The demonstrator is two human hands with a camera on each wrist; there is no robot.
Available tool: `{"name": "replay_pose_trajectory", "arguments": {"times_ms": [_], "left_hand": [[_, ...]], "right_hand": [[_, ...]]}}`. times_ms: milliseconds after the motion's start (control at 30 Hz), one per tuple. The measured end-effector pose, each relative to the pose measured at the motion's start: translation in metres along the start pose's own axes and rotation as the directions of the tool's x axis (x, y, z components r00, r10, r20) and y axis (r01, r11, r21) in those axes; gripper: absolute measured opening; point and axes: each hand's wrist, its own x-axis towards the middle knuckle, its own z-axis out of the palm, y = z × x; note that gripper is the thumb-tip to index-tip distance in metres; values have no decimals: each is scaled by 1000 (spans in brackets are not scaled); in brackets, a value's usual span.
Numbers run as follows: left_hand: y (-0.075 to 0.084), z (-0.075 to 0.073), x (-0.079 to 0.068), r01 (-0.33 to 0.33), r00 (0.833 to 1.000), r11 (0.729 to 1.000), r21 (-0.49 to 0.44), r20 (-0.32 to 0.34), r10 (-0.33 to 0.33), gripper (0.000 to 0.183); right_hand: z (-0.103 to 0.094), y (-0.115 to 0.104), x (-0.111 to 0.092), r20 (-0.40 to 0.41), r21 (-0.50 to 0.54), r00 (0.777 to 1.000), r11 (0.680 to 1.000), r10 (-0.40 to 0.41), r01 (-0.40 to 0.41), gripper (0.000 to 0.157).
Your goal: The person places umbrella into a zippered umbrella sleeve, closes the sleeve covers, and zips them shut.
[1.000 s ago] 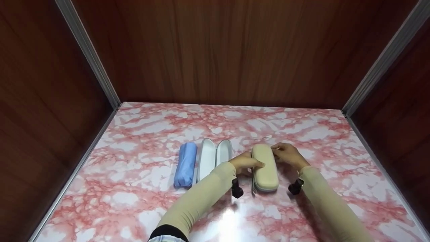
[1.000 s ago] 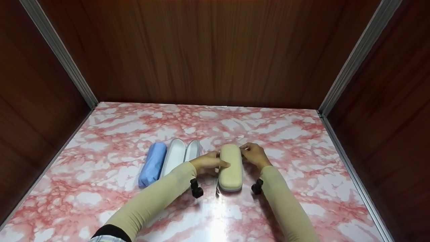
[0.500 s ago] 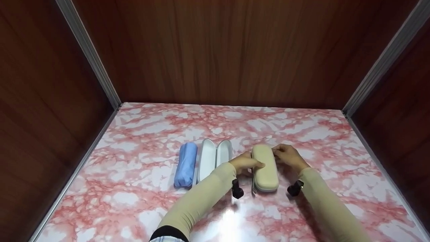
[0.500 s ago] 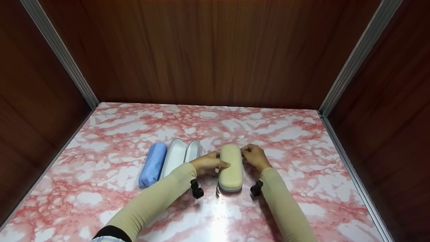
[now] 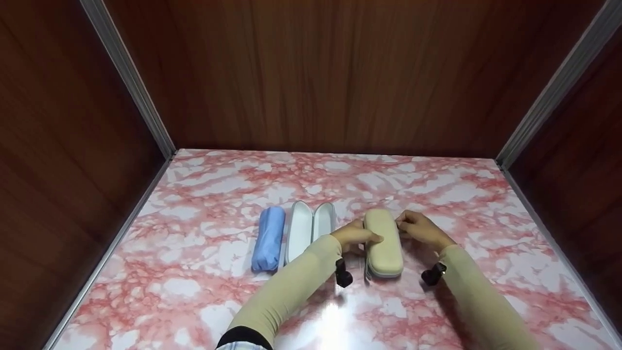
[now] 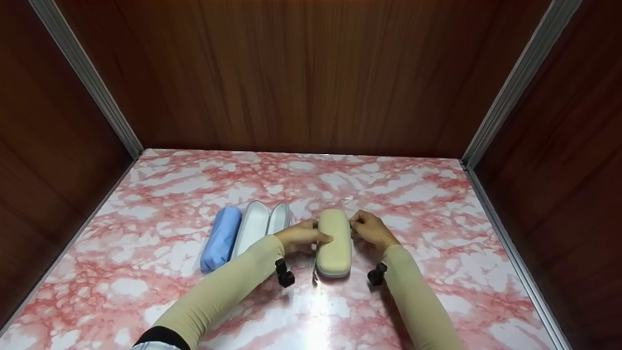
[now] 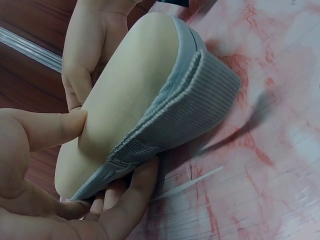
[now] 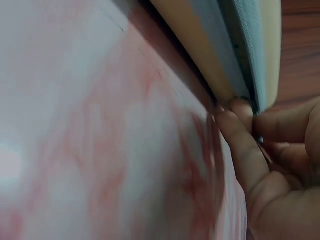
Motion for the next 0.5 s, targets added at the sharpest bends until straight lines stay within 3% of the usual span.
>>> {"name": "replay_pose_trajectory", "arguments": {"times_ms": [133,333,500], "left_hand": [[-1,0,0,-9,1000,1000,10,-6,9,29],[-2,0,1,-19,1000,1000,16,-4,19,29],[-3,0,1,-33,999,999,22,-2,33,29]], "right_hand": [[-3,1,-4,67,3,998,1000,-4,4,16],[-1,0,-7,35,-47,999,999,-1,2,21],[1,-5,-10,-1,-156,1000,987,-23,22,23]]}}
